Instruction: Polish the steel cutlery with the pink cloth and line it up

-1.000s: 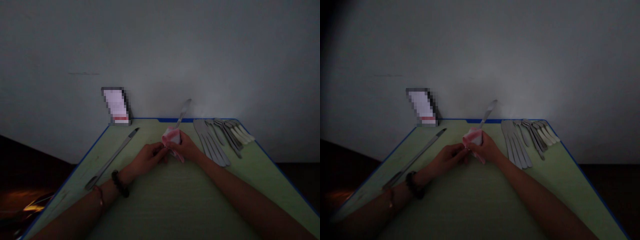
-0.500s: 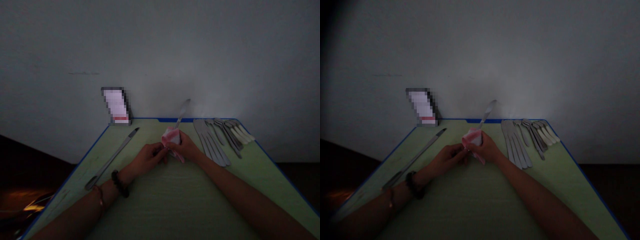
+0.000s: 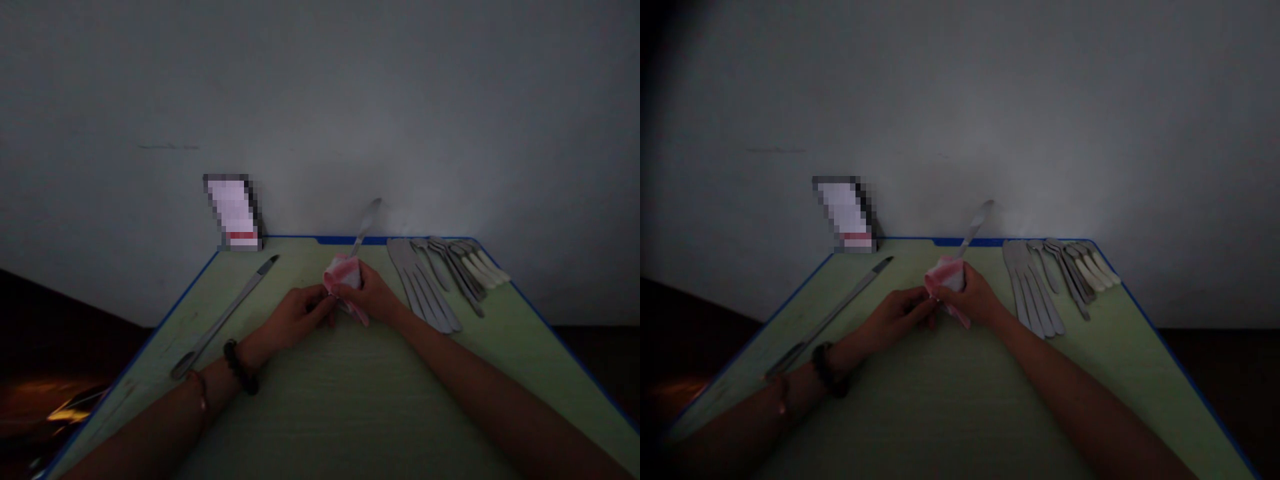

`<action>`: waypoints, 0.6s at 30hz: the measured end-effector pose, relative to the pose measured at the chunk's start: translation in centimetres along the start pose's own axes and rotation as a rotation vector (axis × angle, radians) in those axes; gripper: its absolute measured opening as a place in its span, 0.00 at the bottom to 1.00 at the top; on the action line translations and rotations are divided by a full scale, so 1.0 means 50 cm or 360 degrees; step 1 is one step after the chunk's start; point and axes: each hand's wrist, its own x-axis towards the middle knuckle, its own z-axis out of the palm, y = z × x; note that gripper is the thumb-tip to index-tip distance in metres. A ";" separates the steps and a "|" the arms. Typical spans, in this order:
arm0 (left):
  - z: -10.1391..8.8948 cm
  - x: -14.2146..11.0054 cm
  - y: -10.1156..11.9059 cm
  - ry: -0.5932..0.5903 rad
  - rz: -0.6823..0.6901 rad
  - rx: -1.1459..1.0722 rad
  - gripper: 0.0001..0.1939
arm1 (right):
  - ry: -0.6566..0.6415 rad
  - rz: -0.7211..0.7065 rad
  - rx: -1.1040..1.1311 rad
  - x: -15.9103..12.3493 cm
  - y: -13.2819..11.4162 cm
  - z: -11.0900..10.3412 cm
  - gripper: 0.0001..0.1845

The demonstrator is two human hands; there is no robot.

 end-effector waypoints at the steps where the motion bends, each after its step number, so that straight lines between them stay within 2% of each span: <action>1: 0.000 0.000 0.001 0.0000 0.0000 0.0008 0.16 | -0.0001 -0.0011 -0.0001 0.000 0.001 0.000 0.30; 12: -0.001 0.000 -0.005 -0.0018 0.0006 0.0027 0.16 | -0.0035 -0.0017 0.0023 0.000 0.000 0.000 0.33; 18: -0.002 0.000 -0.001 -0.0005 0.0008 0.0029 0.16 | 0.0017 -0.0031 -0.0036 -0.001 -0.003 0.001 0.30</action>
